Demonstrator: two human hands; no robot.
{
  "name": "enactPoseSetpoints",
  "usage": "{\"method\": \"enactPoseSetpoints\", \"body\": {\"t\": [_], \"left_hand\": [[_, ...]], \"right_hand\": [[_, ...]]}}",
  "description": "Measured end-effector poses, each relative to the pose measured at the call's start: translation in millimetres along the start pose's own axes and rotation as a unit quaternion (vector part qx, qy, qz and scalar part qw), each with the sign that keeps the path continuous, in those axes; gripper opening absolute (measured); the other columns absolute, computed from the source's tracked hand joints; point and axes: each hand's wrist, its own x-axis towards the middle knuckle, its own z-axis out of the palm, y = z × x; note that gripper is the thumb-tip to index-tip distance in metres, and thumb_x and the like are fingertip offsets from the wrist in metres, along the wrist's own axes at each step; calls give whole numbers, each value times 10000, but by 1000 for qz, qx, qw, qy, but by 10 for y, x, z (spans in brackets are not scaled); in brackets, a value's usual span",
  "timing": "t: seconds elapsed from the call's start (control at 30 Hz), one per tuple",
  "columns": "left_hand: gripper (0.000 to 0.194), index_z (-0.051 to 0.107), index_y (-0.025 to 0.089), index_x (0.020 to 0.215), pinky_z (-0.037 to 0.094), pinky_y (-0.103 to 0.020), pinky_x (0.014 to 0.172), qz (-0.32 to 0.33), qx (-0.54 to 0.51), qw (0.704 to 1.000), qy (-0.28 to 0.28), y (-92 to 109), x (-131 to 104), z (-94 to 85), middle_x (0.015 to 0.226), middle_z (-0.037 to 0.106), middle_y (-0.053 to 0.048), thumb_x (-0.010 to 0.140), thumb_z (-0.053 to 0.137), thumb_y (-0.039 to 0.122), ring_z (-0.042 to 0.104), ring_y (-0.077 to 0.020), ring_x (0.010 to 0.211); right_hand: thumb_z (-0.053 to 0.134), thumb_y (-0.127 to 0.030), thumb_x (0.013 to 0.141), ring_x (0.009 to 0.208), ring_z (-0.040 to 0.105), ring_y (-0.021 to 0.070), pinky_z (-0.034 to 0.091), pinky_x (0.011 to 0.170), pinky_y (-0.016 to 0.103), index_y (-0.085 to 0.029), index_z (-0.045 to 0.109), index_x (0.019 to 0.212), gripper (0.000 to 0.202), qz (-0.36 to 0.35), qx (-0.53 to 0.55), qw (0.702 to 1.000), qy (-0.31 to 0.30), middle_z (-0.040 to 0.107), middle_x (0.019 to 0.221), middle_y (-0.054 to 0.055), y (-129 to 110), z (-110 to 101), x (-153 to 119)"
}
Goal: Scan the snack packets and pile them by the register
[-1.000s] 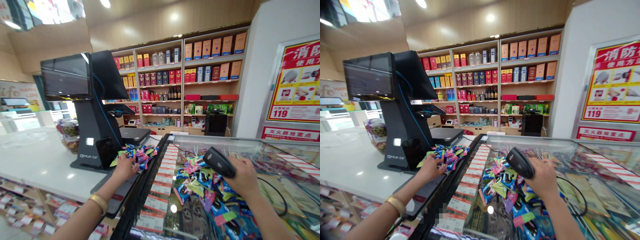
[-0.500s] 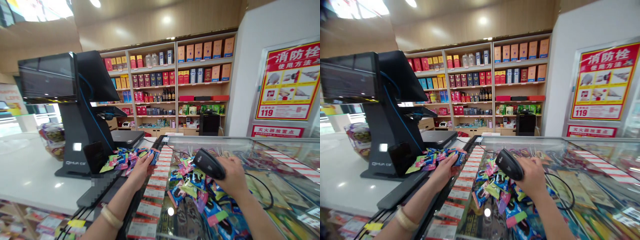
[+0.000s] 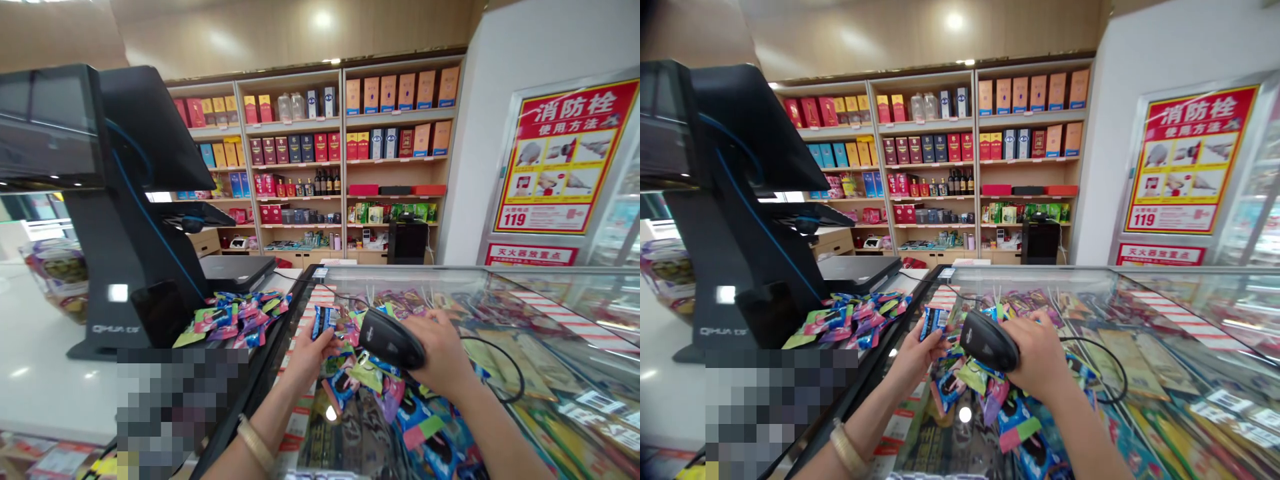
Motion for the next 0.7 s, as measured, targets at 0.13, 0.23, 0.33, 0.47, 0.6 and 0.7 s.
{"method": "enactPoseSetpoints", "body": {"t": [0.13,0.23,0.33,0.47,0.6,0.7], "left_hand": [[418,586,151,1082,528,-193,524,-27,-19,999,-34,-11,-30,-28,948,728,-93,723,773,256,666,-110,603],[370,592,139,1055,526,-186,517,-40,-28,998,-49,1,-45,-20,971,729,-109,742,757,245,666,-105,595],[359,588,142,1037,521,-183,507,-38,-34,997,-62,8,-56,-6,989,729,-112,740,759,249,665,-103,590],[366,586,144,1029,515,-181,513,-37,-32,997,-67,18,-70,9,1007,726,-114,734,765,263,660,-98,592],[380,592,144,1029,503,-190,522,-40,-20,997,-66,24,-79,13,1008,720,-115,723,771,281,648,-97,598],[439,584,153,1061,494,-206,541,-32,-5,997,-66,5,-64,-13,996,712,-104,707,778,327,643,-111,620]], "right_hand": [[533,-195,671,656,544,143,263,759,309,-212,613,764,123,20,2,998,-54,617,671,-18,-31,20,-5],[533,-186,676,671,556,147,262,770,315,-215,620,784,142,29,-2,997,-74,634,693,-14,-30,35,-17],[528,-187,669,672,551,155,261,761,317,-213,616,774,140,28,0,997,-73,644,697,0,-22,44,-19],[511,-179,658,632,521,148,255,733,310,-210,589,722,106,29,6,997,-76,613,657,-7,-20,40,-7],[511,-173,649,620,510,144,255,723,308,-210,596,729,123,26,0,997,-76,607,651,-11,-21,46,-7],[518,-171,647,640,527,146,261,730,310,-210,601,746,135,25,-4,998,-62,625,674,-9,-4,52,-14]]}}
